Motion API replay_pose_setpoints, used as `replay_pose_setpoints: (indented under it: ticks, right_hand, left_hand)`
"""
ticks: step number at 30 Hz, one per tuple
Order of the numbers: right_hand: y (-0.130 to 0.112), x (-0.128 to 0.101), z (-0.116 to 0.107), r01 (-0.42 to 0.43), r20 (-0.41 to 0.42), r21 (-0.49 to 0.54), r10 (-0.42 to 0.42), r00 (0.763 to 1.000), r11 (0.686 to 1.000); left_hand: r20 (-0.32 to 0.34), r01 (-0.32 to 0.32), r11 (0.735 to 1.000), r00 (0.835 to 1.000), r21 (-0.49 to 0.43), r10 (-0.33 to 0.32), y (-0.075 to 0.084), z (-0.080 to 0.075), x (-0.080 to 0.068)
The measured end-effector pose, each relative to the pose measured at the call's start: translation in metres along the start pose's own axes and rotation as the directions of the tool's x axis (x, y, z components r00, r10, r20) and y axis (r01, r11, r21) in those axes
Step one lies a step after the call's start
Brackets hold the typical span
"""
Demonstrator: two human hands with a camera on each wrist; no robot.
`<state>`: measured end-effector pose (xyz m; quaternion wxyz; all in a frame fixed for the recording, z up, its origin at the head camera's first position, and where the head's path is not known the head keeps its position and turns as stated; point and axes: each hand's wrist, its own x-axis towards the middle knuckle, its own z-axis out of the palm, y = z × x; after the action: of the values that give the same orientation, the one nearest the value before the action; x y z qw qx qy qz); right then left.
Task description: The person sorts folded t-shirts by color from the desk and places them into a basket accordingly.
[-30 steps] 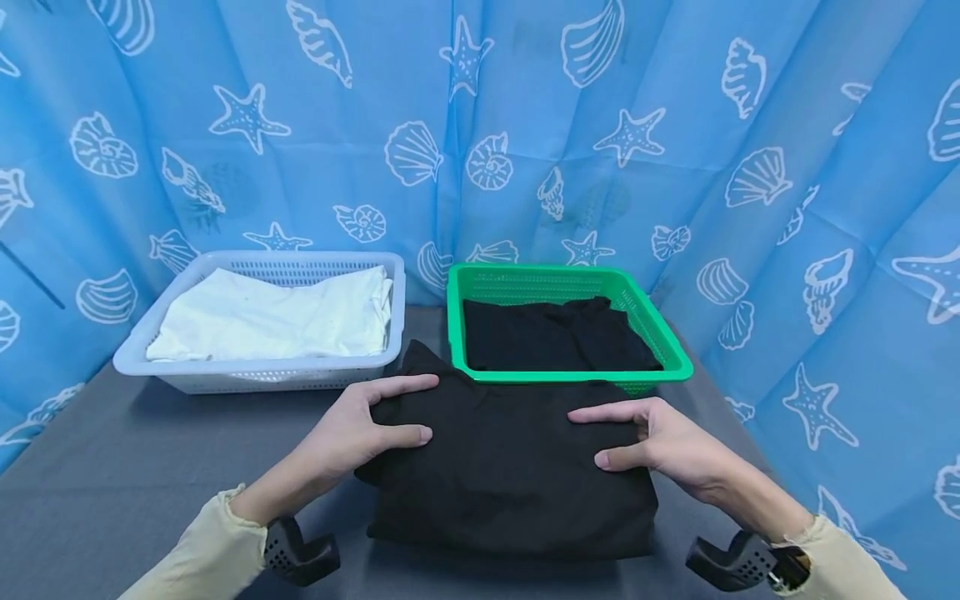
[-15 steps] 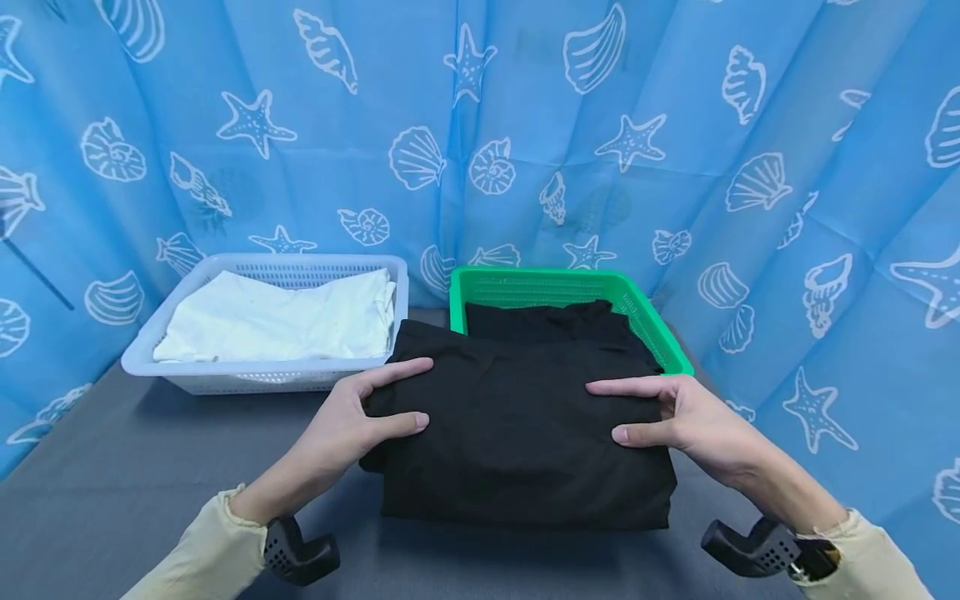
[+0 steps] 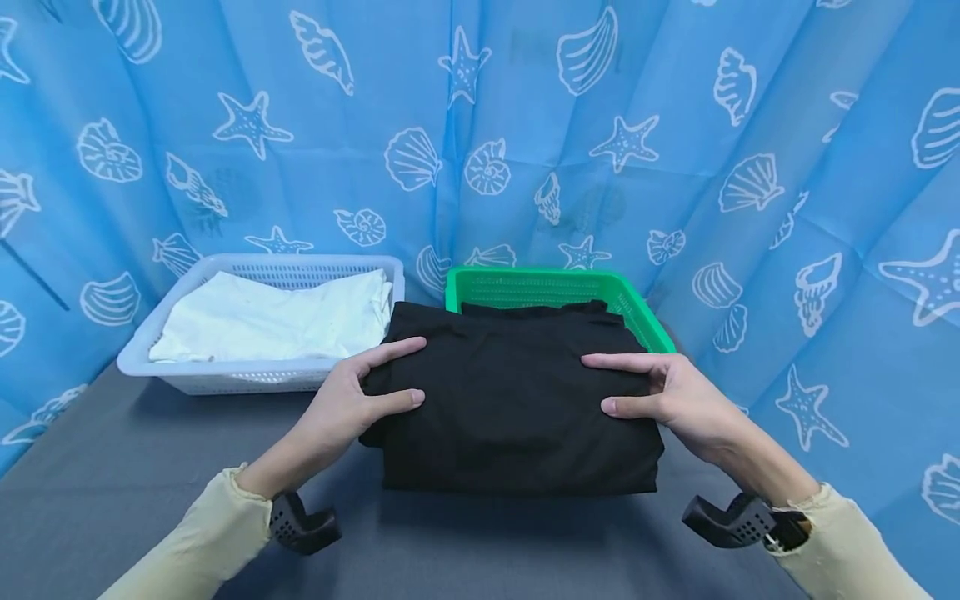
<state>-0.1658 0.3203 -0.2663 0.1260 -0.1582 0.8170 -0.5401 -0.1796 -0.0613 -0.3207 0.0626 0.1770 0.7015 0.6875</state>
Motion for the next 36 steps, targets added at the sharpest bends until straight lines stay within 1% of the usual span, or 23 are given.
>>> replay_pose_setpoints:
  ticks: [4,6,10,12,13,16,19,22,26,29,32,36]
  right_hand:
    - [0.003,0.007,-0.004,0.01,-0.023,0.021,-0.01,1.0,1.0]
    - [0.005,0.011,-0.006,0.011,-0.03,0.027,-0.01,0.999,1.0]
    - [0.008,0.021,-0.013,0.003,-0.041,0.032,-0.002,0.999,0.999]
    - [0.009,0.026,-0.019,-0.01,-0.045,0.044,0.012,0.999,0.999]
    - [0.01,0.028,-0.021,-0.02,-0.047,0.055,0.022,0.999,0.998]
    - [0.011,0.034,-0.029,-0.051,-0.068,0.094,0.058,0.996,0.994]
    - [0.012,0.044,-0.037,-0.072,-0.106,0.117,0.085,0.991,0.99]
    - [0.014,0.056,-0.046,-0.078,-0.15,0.137,0.099,0.984,0.987]
    - [0.014,0.074,-0.059,-0.08,-0.192,0.163,0.111,0.975,0.983]
    - [0.014,0.088,-0.068,-0.081,-0.214,0.161,0.115,0.97,0.984]
    - [0.016,0.1,-0.077,-0.092,-0.228,0.13,0.12,0.966,0.987]
    - [0.02,0.109,-0.087,-0.126,-0.241,0.042,0.132,0.962,0.991]
  left_hand:
    - [0.03,-0.027,0.999,0.999,0.016,0.027,-0.001,0.0,0.012]
    - [0.048,-0.039,0.999,0.998,0.038,0.037,-0.002,-0.001,0.018]
    - [0.093,-0.075,0.988,0.994,0.136,0.063,-0.004,-0.005,0.033]
    - [0.118,-0.092,0.98,0.99,0.179,0.071,-0.006,-0.006,0.04]
    - [0.133,-0.103,0.977,0.988,0.188,0.078,-0.007,-0.007,0.045]
    - [0.145,-0.1,0.975,0.987,0.197,0.072,-0.01,-0.007,0.058]
    - [0.118,-0.088,0.976,0.991,0.2,0.066,-0.01,-0.005,0.073]
    - [0.064,-0.063,0.978,0.997,0.199,0.051,-0.008,0.0,0.09]
    - [-0.002,-0.007,0.981,1.0,0.193,0.007,-0.007,0.005,0.114]
    - [-0.033,0.033,0.972,0.999,0.231,-0.026,-0.008,0.008,0.132]
    - [-0.042,0.064,0.963,0.998,0.262,-0.055,-0.009,0.011,0.147]
    - [-0.03,0.089,0.952,0.996,0.292,-0.084,-0.007,0.017,0.163]
